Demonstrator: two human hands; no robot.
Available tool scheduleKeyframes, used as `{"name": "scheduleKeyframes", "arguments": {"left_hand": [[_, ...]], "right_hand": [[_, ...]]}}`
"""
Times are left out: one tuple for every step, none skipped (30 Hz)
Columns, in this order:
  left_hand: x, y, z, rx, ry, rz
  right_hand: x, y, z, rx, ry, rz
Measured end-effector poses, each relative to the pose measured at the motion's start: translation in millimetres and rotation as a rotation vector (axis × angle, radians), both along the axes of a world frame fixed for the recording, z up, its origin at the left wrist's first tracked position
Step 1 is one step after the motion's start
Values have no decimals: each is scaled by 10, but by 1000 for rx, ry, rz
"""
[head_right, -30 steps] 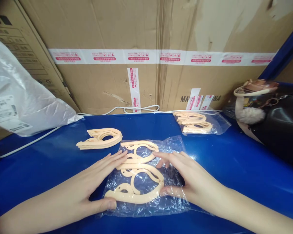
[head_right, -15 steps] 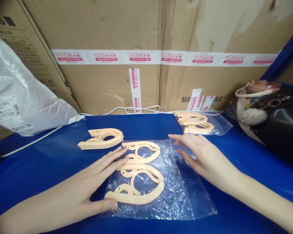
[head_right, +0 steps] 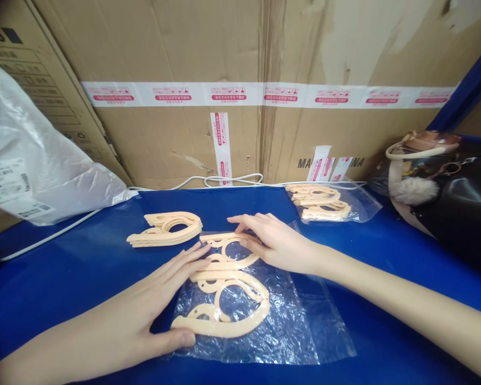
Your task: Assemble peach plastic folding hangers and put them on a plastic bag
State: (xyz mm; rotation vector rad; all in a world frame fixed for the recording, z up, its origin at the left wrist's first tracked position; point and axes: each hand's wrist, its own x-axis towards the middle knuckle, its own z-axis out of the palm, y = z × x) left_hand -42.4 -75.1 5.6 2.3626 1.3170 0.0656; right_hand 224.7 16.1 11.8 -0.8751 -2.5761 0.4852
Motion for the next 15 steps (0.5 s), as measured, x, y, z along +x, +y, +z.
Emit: {"name": "scheduleKeyframes", "arguments": {"left_hand": [[-6, 1, -10, 8, -4, -8], [-10, 1, -19, 18, -7, -14], [-12, 0, -27, 25, -7, -20], [-13, -1, -32, 30, -8, -25], [-11, -2, -34, 33, -7, -31], [-8, -3, -33, 34, -7, -37], [-4, -4, -31, 36, -9, -39], [1, -5, -28, 39, -13, -39], [6, -6, -25, 41, -16, -36], [10, -8, -23, 42, -15, -31], [15, -11, -22, 42, -9, -25], [19, -14, -23, 39, -2, -22], [22, -18, -23, 36, 6, -22], [24, -23, -25, 35, 9, -23], [25, -26, -26, 38, 5, -24]], "right_hand": [[-13, 6, 13, -11, -1, -8], [-26, 8, 28, -23, -7, -17], [-37, 8, 43, -36, -15, -28], [-48, 8, 59, -47, -24, -37], [-58, 10, 72, -56, -34, -42], [-68, 15, 84, -59, -44, -43], [-77, 21, 92, -58, -55, -40], [-85, 30, 98, -50, -67, -36], [-91, 40, 102, -38, -80, -31], [-95, 49, 104, -23, -93, -26], [-98, 56, 105, -7, -106, -21], [-98, 61, 104, 12, -118, -15], [-95, 62, 102, 32, -129, -8], [-91, 60, 98, 55, -136, -1], [-85, 54, 94, 78, -142, 6]]}}
